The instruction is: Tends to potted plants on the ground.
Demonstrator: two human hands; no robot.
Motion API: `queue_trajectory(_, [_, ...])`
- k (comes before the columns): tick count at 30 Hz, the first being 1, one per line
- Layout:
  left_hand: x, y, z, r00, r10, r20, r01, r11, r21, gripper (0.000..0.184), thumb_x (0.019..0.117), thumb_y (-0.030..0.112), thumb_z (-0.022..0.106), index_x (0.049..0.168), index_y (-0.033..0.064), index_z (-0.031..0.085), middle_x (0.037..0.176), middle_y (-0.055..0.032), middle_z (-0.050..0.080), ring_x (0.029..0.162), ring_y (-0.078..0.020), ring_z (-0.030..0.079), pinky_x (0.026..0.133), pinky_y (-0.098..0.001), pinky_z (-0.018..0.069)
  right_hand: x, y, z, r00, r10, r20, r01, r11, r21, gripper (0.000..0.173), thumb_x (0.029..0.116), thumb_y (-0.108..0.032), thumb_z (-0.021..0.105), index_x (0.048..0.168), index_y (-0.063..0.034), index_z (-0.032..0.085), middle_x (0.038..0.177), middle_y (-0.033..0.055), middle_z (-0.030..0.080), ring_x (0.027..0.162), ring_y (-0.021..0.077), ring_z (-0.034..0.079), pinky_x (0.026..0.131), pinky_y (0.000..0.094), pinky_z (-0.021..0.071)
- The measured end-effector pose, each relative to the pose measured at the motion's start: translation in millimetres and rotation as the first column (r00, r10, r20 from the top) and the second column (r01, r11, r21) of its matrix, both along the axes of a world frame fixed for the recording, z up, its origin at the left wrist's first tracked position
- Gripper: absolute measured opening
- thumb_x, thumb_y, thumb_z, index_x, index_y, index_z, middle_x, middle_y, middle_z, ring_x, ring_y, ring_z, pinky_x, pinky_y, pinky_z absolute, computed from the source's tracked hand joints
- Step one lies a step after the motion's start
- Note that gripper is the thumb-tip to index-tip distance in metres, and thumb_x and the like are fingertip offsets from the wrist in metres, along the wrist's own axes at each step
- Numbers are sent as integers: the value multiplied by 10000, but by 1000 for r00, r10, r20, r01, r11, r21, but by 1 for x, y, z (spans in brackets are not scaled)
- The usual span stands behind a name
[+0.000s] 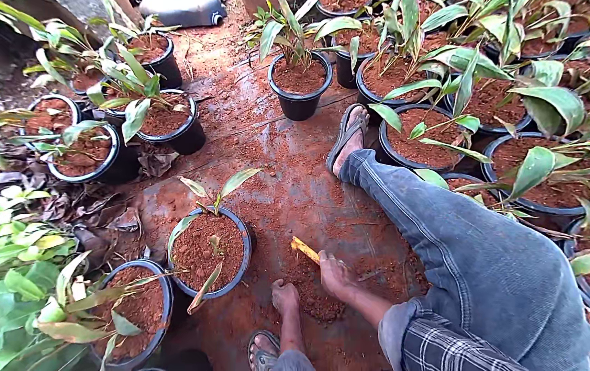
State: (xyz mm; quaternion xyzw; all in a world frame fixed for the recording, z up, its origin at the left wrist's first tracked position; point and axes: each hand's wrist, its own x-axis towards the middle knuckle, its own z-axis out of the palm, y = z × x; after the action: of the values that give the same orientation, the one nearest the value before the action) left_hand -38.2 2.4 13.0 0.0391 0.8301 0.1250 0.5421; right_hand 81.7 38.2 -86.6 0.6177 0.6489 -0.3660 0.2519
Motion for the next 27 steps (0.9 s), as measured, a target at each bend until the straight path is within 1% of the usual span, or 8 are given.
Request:
queue_trajectory(3, [14, -19, -106, 992, -38, -117, 57, 985, 162, 395, 1014, 12, 518, 1406, -38, 541, 1329, -275, 619, 1248, -382, 602, 1042, -511, 487, -12, -15, -1, 999, 34, -19, -34, 999, -16, 502, 1007, -27, 476, 1504, -33, 408, 1434, 233, 555, 1295, 405, 586, 1031, 551, 507])
queue_trajectory(5, [16, -25, -146, 990, -96, -102, 115, 974, 194, 422, 1004, 19, 527, 1424, -13, 532, 1353, -263, 604, 1256, -382, 594, 1040, -538, 488, -8, -15, -3, 998, 47, -52, -48, 998, -33, 489, 1004, -22, 472, 1490, -33, 419, 1433, 231, 556, 1297, 402, 586, 1043, 542, 501])
queue_trajectory(9, [18, -14, -138, 981, -194, 22, 183, 952, 246, 455, 1021, 14, 501, 1475, 4, 498, 1486, -227, 529, 1367, -345, 528, 1118, -517, 439, 4, 0, -7, 993, 26, -113, -39, 993, -115, 521, 972, -30, 528, 1483, -40, 427, 1417, 228, 570, 1278, 392, 603, 1048, 549, 495])
queue_trajectory(14, [23, -3, -110, 972, -167, 164, 95, 923, 373, 452, 998, -36, 498, 1450, -38, 504, 1515, -253, 483, 1369, -359, 511, 1080, -524, 461, 15, 13, -19, 981, -101, -168, 61, 972, -226, 571, 939, -29, 574, 1495, -60, 446, 1359, 253, 610, 1282, 408, 597, 1048, 582, 479])
queue_trajectory(19, [18, -12, -111, 991, -33, -130, 67, 961, 268, 353, 1024, 67, 541, 1368, -1, 586, 1253, -239, 660, 1125, -373, 655, 927, -548, 535, 29, 24, -25, 964, -178, -199, 129, 963, -237, 515, 952, -24, 562, 1462, -71, 506, 1375, 227, 606, 1273, 381, 599, 1033, 568, 484])
queue_trajectory(22, [19, -37, -115, 977, 173, -125, -169, 985, 40, 328, 1060, 203, 515, 1254, -34, 633, 1179, -270, 663, 1036, -373, 682, 865, -532, 569, 29, 30, -24, 973, -120, -199, 77, 975, -210, 522, 960, -29, 545, 1477, -84, 506, 1383, 220, 607, 1285, 373, 594, 1044, 560, 479])
queue_trajectory(24, [30, -63, -123, 902, 431, 23, -429, 902, -54, 393, 1081, 247, 467, 1329, -47, 545, 1183, -278, 613, 937, -359, 664, 763, -502, 576, 27, 34, -23, 978, -44, -205, 6, 983, -184, 502, 962, -29, 540, 1461, -78, 525, 1388, 217, 606, 1305, 374, 580, 1067, 560, 463])
queue_trajectory(27, [51, -83, -124, 734, 656, 179, -630, 755, -181, 447, 1087, 249, 428, 1472, 24, 406, 1307, -284, 535, 1005, -379, 620, 775, -493, 552, 21, 40, -21, 976, 13, -218, -45, 989, -142, 455, 954, -27, 554, 1405, -80, 575, 1347, 216, 631, 1282, 374, 597, 1050, 570, 473])
